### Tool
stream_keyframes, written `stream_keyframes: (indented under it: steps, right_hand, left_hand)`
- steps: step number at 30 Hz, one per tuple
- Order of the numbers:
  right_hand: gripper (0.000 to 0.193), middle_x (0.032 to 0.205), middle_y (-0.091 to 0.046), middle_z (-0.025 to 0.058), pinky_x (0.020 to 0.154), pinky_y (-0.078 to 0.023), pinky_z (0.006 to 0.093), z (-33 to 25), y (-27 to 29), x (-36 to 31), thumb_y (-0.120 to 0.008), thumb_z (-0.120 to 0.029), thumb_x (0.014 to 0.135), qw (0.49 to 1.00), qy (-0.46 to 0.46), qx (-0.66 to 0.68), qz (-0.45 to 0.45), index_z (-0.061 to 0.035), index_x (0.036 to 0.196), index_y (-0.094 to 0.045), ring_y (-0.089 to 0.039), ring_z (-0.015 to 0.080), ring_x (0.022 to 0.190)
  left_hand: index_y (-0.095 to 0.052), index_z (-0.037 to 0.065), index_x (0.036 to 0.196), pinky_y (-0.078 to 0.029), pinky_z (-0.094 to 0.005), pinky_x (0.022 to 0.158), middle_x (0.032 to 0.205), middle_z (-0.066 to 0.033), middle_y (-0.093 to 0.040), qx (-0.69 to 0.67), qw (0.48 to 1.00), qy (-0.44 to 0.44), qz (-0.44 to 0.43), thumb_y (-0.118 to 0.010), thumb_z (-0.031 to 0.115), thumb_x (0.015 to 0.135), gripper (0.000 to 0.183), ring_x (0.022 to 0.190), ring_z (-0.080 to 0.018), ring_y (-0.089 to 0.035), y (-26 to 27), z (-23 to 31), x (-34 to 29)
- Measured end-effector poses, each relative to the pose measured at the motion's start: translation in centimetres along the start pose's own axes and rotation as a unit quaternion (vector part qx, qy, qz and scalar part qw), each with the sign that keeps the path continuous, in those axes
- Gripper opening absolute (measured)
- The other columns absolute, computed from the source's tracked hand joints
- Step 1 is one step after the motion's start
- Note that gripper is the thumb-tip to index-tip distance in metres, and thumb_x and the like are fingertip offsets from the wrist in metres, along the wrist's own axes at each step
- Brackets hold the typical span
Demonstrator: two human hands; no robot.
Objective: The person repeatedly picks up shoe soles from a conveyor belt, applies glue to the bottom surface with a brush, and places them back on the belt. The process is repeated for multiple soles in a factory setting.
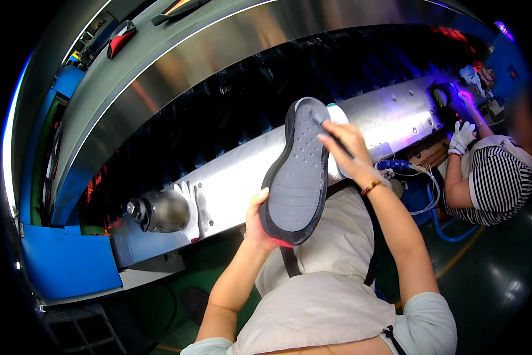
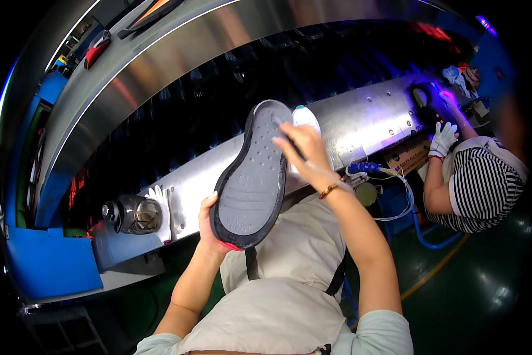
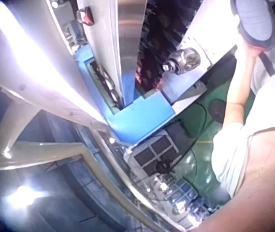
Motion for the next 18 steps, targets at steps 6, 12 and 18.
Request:
stream_keyframes:
  steps: [6,12,18]
  right_hand:
    - [0.029,0.095,-0.057,0.0274,0.073,-0.046,0.0354,-3.5,-2.5,-2.3,-0.058,-0.012,0.074,0.997,0.075,0.035,-0.001,0.0104,0.093,-0.056,-0.056,0.034,0.078]
    - [0.028,0.094,-0.056,0.0277,0.071,-0.047,0.0351,-5.8,-2.6,-4.6,-0.058,-0.008,0.071,0.995,0.079,0.053,-0.035,0.0105,0.092,-0.055,-0.057,0.0336,0.076]
    - [0.025,0.094,-0.061,0.0157,0.069,-0.048,0.0254,-2.6,-1.1,-6.0,-0.048,-0.011,0.086,0.866,-0.203,0.401,-0.218,0.0074,0.098,-0.057,-0.06,0.0148,0.074]
  left_hand:
    - [-0.048,-0.005,0.11,-0.046,-0.0353,0.08,0.105,-0.0189,-0.055,0.032,0.999,0.005,0.005,-0.045,0.03,0.076,0.049,0.091,-0.0267,-0.057,1.0,0.3,0.6]
    - [-0.049,-0.004,0.109,-0.046,-0.0345,0.08,0.105,-0.0177,-0.056,0.058,0.998,-0.009,0.025,-0.046,0.031,0.076,0.048,0.091,-0.0258,-0.057,2.0,1.0,1.0]
    - [-0.049,-0.004,0.109,-0.046,-0.0353,0.081,0.105,-0.0179,-0.056,0.071,0.997,-0.018,0.03,-0.045,0.033,0.077,0.049,0.091,-0.0266,-0.057,3.5,1.9,0.9]
Point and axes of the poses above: each hand's wrist, its own x-axis towards the middle knuckle, its own y-axis out of the back of the hand, z = x × y, the point moved 5 cm from there along x, towards the middle knuckle
